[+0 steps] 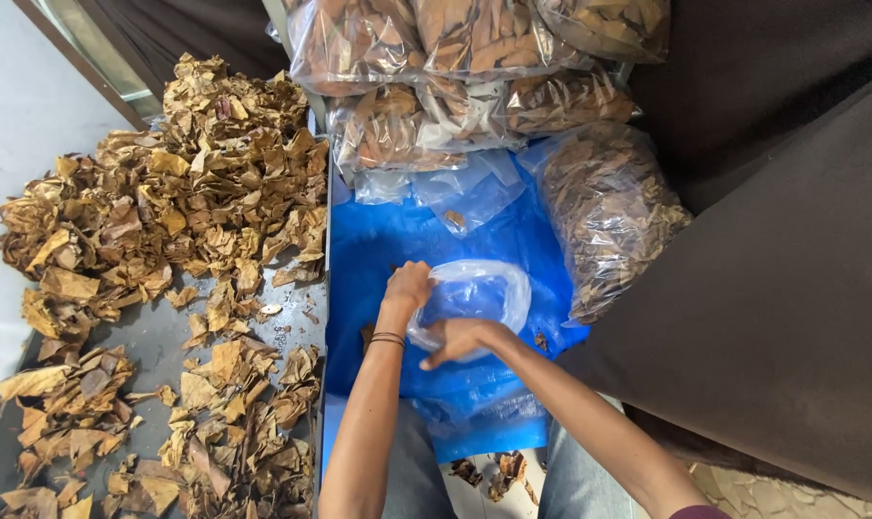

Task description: Stuffing dried leaves into plastic pouches from a metal tray

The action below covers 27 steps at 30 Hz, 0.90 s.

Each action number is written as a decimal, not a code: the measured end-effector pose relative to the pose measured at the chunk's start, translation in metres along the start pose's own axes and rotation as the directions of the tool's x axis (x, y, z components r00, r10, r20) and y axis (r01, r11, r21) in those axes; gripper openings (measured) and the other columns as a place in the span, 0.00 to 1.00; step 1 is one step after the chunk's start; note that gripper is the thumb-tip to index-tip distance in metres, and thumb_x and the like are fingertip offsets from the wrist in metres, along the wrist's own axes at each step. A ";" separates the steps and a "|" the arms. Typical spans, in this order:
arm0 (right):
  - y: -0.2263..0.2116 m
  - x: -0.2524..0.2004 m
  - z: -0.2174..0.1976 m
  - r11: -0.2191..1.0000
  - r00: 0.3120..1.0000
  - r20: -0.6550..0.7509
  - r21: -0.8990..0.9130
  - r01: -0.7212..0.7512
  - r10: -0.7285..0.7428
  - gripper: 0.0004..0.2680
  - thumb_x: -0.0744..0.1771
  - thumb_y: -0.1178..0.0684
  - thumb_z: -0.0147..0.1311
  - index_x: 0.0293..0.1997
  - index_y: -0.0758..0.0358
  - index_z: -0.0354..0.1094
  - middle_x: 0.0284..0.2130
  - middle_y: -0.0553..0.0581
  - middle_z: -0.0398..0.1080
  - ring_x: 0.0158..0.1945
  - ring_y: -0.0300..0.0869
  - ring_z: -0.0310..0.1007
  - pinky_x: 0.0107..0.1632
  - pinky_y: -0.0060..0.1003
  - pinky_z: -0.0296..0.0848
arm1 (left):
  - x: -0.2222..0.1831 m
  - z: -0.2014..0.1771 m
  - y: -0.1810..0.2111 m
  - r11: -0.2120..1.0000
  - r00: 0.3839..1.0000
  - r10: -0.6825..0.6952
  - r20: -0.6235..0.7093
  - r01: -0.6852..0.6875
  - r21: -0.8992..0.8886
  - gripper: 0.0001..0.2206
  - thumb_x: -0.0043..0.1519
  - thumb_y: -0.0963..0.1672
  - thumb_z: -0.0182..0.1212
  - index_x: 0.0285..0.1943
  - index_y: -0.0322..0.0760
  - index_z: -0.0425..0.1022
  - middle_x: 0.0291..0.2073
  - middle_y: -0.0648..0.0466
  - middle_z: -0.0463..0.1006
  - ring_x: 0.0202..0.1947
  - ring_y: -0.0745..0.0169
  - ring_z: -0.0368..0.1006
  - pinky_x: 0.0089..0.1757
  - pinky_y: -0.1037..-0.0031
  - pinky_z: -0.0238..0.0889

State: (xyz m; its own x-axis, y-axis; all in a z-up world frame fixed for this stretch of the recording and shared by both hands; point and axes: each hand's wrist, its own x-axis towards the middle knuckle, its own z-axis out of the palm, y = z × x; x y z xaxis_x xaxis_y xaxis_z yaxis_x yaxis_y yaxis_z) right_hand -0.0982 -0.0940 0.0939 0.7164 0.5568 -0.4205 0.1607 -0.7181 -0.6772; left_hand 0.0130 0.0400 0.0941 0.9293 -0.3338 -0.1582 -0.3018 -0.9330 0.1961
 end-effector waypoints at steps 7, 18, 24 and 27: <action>-0.010 -0.010 -0.002 0.994 0.989 0.103 0.025 -0.111 0.108 0.32 0.58 0.28 0.67 0.62 0.58 0.70 0.55 0.64 0.73 0.61 0.57 0.71 0.59 0.50 0.72 | -0.014 -0.014 0.004 0.998 1.000 -0.016 0.020 0.017 -0.065 0.14 0.65 0.47 0.60 0.49 0.30 0.82 0.43 0.34 0.82 0.46 0.26 0.79 0.41 0.41 0.75; -0.010 -0.076 -0.060 0.999 0.983 -0.183 -0.025 -0.033 0.028 0.16 0.68 0.48 0.51 0.62 0.61 0.70 0.55 0.66 0.74 0.62 0.60 0.69 0.63 0.57 0.70 | -0.037 -0.039 0.011 1.000 0.995 0.012 0.103 -0.010 -0.020 0.27 0.57 0.53 0.67 0.67 0.48 0.73 0.58 0.38 0.77 0.58 0.32 0.75 0.52 0.43 0.71; -0.073 -0.166 -0.071 0.977 0.944 -0.327 0.212 0.038 0.035 0.15 0.68 0.56 0.51 0.63 0.66 0.69 0.59 0.67 0.71 0.65 0.58 0.68 0.64 0.51 0.70 | -0.085 -0.076 0.051 0.996 0.998 0.056 0.035 -0.053 -0.075 0.37 0.57 0.54 0.69 0.76 0.48 0.61 0.68 0.41 0.65 0.70 0.37 0.60 0.60 0.46 0.64; -0.072 -0.168 -0.070 0.963 0.906 -0.422 0.230 0.139 -0.030 0.14 0.68 0.58 0.51 0.60 0.69 0.70 0.56 0.72 0.72 0.63 0.62 0.70 0.61 0.54 0.73 | -0.093 -0.082 0.062 0.983 0.991 0.112 -0.067 -0.120 -0.141 0.31 0.59 0.50 0.67 0.73 0.48 0.64 0.65 0.41 0.65 0.67 0.34 0.63 0.57 0.44 0.65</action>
State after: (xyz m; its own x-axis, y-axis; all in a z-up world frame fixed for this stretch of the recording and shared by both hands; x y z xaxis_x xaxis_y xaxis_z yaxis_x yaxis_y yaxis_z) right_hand -0.1826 -0.1648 0.2551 0.9309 0.3496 -0.1056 0.0981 -0.5178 -0.8499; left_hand -0.0744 0.0243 0.1998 0.9018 -0.4265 -0.0704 -0.3783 -0.8575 0.3486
